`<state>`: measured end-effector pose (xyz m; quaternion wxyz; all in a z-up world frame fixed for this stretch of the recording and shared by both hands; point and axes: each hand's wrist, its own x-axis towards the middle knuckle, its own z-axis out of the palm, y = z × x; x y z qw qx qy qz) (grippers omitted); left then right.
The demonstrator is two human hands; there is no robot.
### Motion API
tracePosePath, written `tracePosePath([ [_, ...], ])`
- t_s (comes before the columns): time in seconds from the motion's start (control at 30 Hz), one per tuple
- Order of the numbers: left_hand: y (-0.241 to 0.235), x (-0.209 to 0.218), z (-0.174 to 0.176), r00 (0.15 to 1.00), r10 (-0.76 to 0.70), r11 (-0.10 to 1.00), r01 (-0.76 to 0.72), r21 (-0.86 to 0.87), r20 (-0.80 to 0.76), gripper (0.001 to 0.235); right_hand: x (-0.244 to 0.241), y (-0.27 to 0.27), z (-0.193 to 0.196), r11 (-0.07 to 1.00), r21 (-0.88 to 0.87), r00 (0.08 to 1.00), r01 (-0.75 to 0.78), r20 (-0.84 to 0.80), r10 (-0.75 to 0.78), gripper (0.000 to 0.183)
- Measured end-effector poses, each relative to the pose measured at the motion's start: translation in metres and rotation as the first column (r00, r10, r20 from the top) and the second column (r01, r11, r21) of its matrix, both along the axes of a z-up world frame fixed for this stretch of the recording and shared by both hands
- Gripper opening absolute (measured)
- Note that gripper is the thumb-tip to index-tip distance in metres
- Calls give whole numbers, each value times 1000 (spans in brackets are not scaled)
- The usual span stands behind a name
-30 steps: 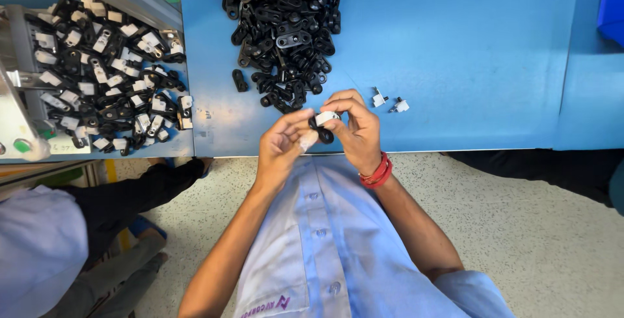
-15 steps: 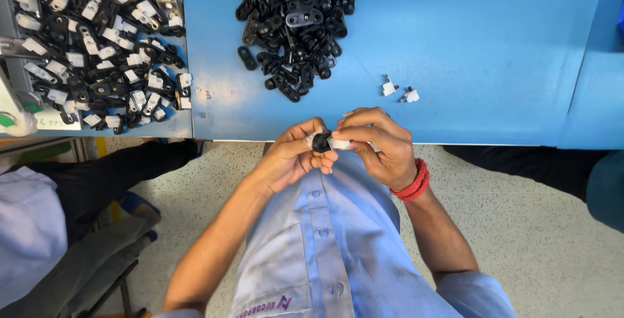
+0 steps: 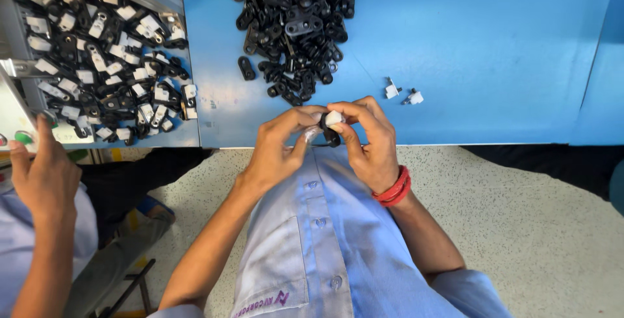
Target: The person repeatedly picks up small black and white plastic parts from a blue workbench and joins them together by hand. The assembled units are placed into a small pile on the table. The person occasionally moves a blue bin and reorganizes the pile of black parts.
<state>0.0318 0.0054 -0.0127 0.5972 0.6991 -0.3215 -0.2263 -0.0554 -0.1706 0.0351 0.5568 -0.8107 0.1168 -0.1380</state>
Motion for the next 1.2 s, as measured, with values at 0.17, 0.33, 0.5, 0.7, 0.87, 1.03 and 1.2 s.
tracePosePath([
  [0.17,-4,6,-13,756,-193,935,-51,-350,-625,34,9,-9,-3,999,-33,997,-25,67,27,25],
  [0.33,-9,4,-21,869,-47,948,-117,-296,-493,24,8,-13,4,992,-114,997,-47,49,53,27],
  [0.5,3,-2,-10,872,86,996,-94,-8,482,13,5,9,8,991,-122,999,51,23,-49,28],
  [0.7,-2,-20,-8,987,146,953,-159,-257,-69,22,-2,19,0,996,54,992,70,97,-75,29],
  [0.87,6,-26,2,799,-101,913,-162,-374,-593,47,-10,-7,-7,988,51,979,-144,153,135,38],
  [1.03,6,-24,-1,658,-141,959,-93,-266,-740,28,-19,-12,-17,973,-162,947,-162,250,200,33],
  [1.2,2,-25,-12,653,-241,954,25,-298,-718,10,-28,-7,-21,967,-27,940,-252,228,252,32],
])
